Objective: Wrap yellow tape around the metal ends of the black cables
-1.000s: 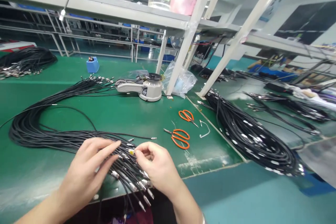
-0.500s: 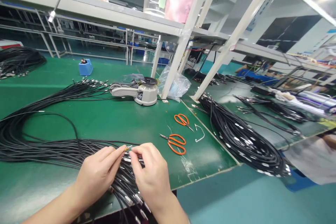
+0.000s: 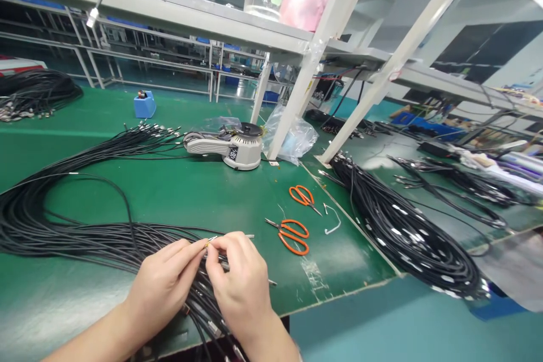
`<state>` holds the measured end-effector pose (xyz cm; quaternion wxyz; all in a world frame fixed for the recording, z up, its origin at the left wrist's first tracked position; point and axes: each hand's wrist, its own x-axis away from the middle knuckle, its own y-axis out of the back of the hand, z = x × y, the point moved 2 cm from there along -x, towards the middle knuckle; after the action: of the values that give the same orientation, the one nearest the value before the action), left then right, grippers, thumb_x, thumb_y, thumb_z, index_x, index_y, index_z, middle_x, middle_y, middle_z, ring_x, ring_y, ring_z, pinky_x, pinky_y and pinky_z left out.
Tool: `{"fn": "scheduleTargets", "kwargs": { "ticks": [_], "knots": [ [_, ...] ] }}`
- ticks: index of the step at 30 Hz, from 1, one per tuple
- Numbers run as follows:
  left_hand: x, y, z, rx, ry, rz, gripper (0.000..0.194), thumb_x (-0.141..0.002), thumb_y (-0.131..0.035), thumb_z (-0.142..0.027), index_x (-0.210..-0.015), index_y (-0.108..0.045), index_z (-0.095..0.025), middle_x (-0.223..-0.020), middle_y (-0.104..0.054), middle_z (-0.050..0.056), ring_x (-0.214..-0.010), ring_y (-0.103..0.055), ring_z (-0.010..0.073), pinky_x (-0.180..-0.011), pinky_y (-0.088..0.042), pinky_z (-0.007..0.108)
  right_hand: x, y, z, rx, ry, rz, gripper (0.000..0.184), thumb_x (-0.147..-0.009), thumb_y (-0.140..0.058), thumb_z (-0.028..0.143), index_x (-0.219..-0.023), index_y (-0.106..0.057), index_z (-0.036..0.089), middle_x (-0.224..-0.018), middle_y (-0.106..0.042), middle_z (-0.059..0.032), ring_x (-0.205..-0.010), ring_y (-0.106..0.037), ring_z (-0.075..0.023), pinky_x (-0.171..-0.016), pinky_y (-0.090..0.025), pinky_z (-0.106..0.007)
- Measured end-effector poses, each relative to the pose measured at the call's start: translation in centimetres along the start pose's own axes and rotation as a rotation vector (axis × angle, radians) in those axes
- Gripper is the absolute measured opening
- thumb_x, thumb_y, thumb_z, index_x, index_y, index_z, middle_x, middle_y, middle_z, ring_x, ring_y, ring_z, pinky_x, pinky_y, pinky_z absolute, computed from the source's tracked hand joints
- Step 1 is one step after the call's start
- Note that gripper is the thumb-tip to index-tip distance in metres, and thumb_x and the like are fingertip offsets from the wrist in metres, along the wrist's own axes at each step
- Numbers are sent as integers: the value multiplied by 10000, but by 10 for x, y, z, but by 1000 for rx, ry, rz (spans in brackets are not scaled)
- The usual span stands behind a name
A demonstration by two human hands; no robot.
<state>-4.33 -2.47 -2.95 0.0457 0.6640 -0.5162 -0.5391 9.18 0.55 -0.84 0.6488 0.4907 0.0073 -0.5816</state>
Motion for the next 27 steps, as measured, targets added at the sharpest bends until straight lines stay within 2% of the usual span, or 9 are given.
{"fn": "scheduleTargets", "kwargs": {
  "ticks": [4,10,14,18,22,25,27],
  "knots": [
    [1,1,2,136,90,33,234,-914,-428,-156,-1035,-625,-189,-721,-640,23,-632,-588,142,-607,-481,253,-4,-4,-1,26,9,11,111,-822,-509,132,-748,-554,203,-730,-625,-42,-687,-603,-180,-621,-494,-303],
    [0,2,5,311,271,92,233,-911,-435,-190,-943,-665,-213,-761,-661,21,-677,-604,138,-641,-466,243,-6,-6,-4,13,123,26,96,-808,-511,122,-751,-535,196,-696,-609,-38,-646,-586,-169,-583,-492,-295],
    [-4,4,4,443,476,124,234,-890,-461,-230,-818,-684,-217,-737,-653,6,-700,-595,141,-655,-445,238,-5,-4,-4,44,243,8,89,-811,-520,128,-764,-536,202,-674,-608,-29,-634,-574,-165,-567,-483,-291],
    [-8,3,3,616,734,183,283,-829,-519,-314,-599,-616,-181,-519,-535,-32,-501,-485,107,-504,-371,214,-3,-2,-6,47,289,19,97,-811,-528,133,-752,-538,211,-661,-618,-26,-631,-578,-166,-575,-485,-295],
    [-8,0,8,1089,994,306,303,-747,-571,-436,-613,-585,-165,-382,-443,-72,-293,-246,46,-327,-173,188,-2,-3,-13,17,286,20,99,-808,-541,132,-746,-546,209,-651,-617,-23,-636,-584,-170,-577,-490,-297],
    [-10,2,10,1406,1006,461,298,-732,-594,-442,-660,-601,-152,-340,-430,-80,-259,-184,29,-304,-140,177,-5,-3,-19,-29,227,-19,102,-803,-544,128,-741,-548,209,-668,-603,-22,-641,-582,-164,-583,-496,-295],
    [-11,5,9,1407,979,544,292,-738,-603,-427,-667,-611,-144,-356,-441,-73,-266,-208,24,-307,-151,169,-7,-2,-23,-108,122,-47,103,-804,-536,127,-743,-548,210,-705,-608,-24,-665,-594,-161,-612,-509,-296]
  ]
}}
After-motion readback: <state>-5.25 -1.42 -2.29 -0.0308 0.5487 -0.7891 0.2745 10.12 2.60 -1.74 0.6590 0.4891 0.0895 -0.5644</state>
